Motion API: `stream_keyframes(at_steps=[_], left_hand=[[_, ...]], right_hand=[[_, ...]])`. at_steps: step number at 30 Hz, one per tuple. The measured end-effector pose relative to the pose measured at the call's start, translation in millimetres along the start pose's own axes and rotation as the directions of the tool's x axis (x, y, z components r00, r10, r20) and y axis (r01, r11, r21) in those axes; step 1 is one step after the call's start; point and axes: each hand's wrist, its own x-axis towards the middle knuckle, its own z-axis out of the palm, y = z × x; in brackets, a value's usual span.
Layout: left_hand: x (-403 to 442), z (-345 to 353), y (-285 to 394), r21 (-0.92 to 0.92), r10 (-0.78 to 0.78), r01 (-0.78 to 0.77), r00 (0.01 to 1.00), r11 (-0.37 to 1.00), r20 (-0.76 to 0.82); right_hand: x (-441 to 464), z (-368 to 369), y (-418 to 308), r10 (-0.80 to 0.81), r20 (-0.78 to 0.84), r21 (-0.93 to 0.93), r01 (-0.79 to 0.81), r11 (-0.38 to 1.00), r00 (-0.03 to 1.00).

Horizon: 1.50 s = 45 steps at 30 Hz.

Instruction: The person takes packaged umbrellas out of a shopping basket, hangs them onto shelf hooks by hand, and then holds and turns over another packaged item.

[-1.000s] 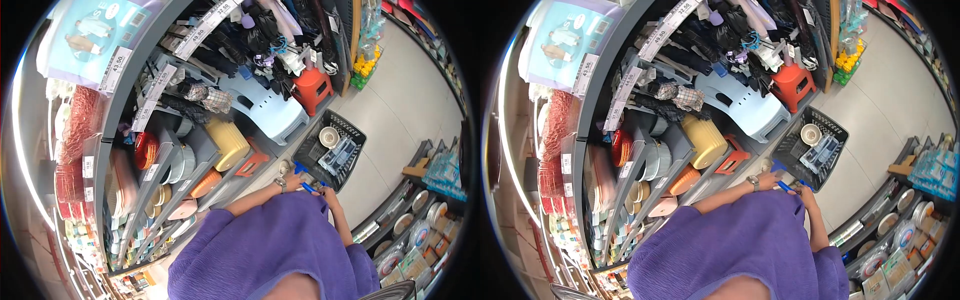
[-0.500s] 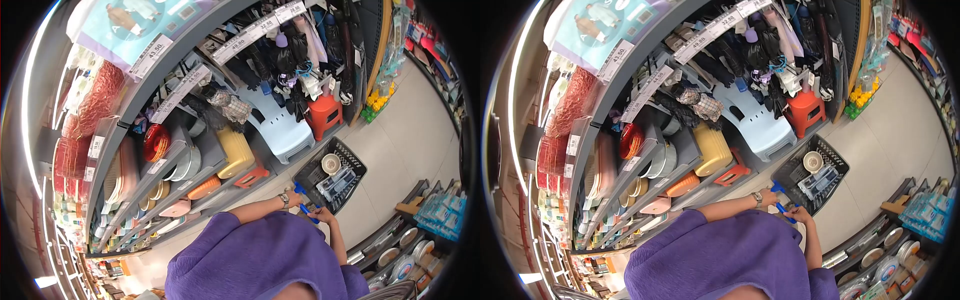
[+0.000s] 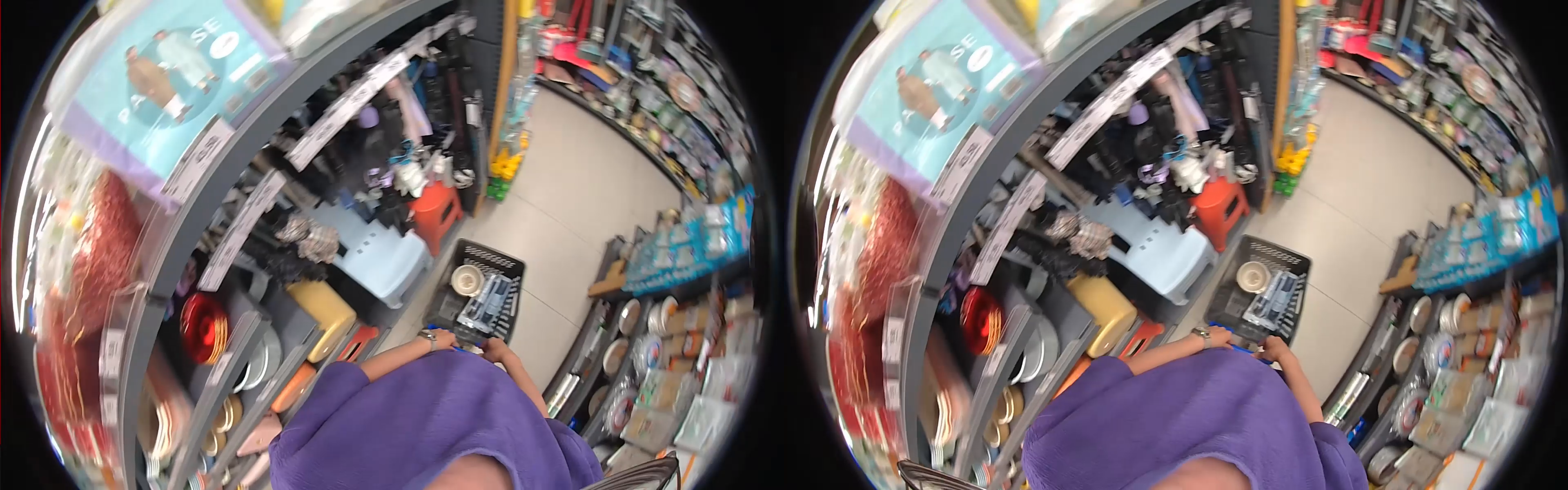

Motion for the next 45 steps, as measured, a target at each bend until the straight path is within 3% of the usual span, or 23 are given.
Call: stream_keyframes(at_steps=[2, 4, 6, 7, 9, 13, 18, 20, 22, 24, 26, 28, 30, 32, 34, 36, 38, 45], left_hand=[[14.1, -1.8, -11.1, 0.001, 0.038, -0.038, 0.999, 0.999, -0.005], [18.3, 4.9, -25.6, -0.116, 0.083, -0.087, 0.996, 0.989, -0.036], [19.4, 1.9, -28.6, -0.170, 0.078, -0.084, 0.996, 0.982, -0.041], [18.5, -2.3, -29.5, -0.170, 0.096, -0.097, 0.995, 0.981, -0.015], [15.2, -7.8, -34.0, -0.181, 0.121, -0.125, 0.992, 0.975, -0.032], [6.0, -2.7, -34.2, -0.129, 0.084, -0.093, 0.994, 0.987, -0.073], [-9.9, 15.7, -36.0, -0.187, 0.071, -0.098, 0.987, 0.977, -0.146], [-0.5, 39.2, -45.1, -0.214, 0.123, -0.171, 0.968, 0.962, -0.221], [12.8, 61.5, -57.1, -0.222, 0.119, -0.153, 0.980, 0.963, -0.158], [17.9, 75.5, -67.1, -0.238, 0.200, -0.259, 0.949, 0.936, -0.244], [0.0, 58.4, -58.4, -0.267, 0.189, -0.236, 0.963, 0.934, -0.192], [-2.9, 62.2, -55.5, -0.208, 0.207, -0.275, 0.932, 0.939, -0.299], [-6.2, 61.2, -53.6, -0.184, 0.267, -0.322, 0.925, 0.929, -0.271], [-14.0, 53.5, -49.9, -0.269, 0.152, -0.221, 0.955, 0.937, -0.256], [-20.1, 47.4, -48.6, -0.312, 0.143, -0.218, 0.959, 0.925, -0.246], [-18.7, 49.1, -48.4, -0.333, 0.121, -0.198, 0.964, 0.922, -0.239], [-13.0, 53.7, -51.7, -0.319, 0.148, -0.216, 0.964, 0.923, -0.223], [1.6, 67.1, -65.2, -0.339, 0.173, -0.257, 0.951, 0.905, -0.258]], right_hand=[[-13.8, -2.0, -3.8, 0.110, -0.030, 0.089, -0.107, 0.990, 0.994], [-22.7, 3.1, -9.0, 0.170, -0.016, 0.148, -0.166, 0.975, 0.985], [-33.1, 23.1, -3.7, 0.217, -0.302, 0.329, -0.112, 0.938, 0.928], [-38.4, 26.6, -8.3, 0.200, -0.298, 0.305, -0.106, 0.946, 0.933], [-50.4, 26.3, -19.9, 0.363, -0.342, 0.495, -0.162, 0.854, 0.867], [-59.9, 35.2, -31.0, 0.393, -0.443, 0.495, -0.146, 0.856, 0.806], [-61.1, 34.4, -39.5, 0.417, -0.432, 0.495, -0.177, 0.851, 0.800], [-62.2, 31.1, -48.2, 0.437, -0.431, 0.484, -0.207, 0.850, 0.789], [-65.2, 28.0, -52.6, 0.450, -0.404, 0.452, -0.254, 0.855, 0.796], [-63.4, 32.2, -52.4, 0.451, -0.425, 0.446, -0.252, 0.859, 0.785], [-64.6, 31.6, -54.3, 0.481, -0.379, 0.411, -0.322, 0.853, 0.790], [-65.9, 38.6, -57.7, 0.500, -0.401, 0.434, -0.322, 0.841, 0.768], [-66.6, 45.3, -62.0, 0.490, -0.481, 0.475, -0.253, 0.843, 0.727], [-63.3, 61.5, -56.4, 0.484, -0.514, 0.481, -0.229, 0.846, 0.709], [-50.9, 86.0, -39.4, 0.543, -0.540, 0.575, -0.189, 0.796, 0.642], [-49.8, 98.1, -36.7, 0.572, -0.510, 0.624, -0.181, 0.760, 0.642], [-54.1, 96.4, -54.0, 0.482, -0.663, 0.529, -0.098, 0.843, 0.573], [-58.6, 88.6, -68.0, 0.468, -0.667, 0.512, -0.100, 0.853, 0.579]])
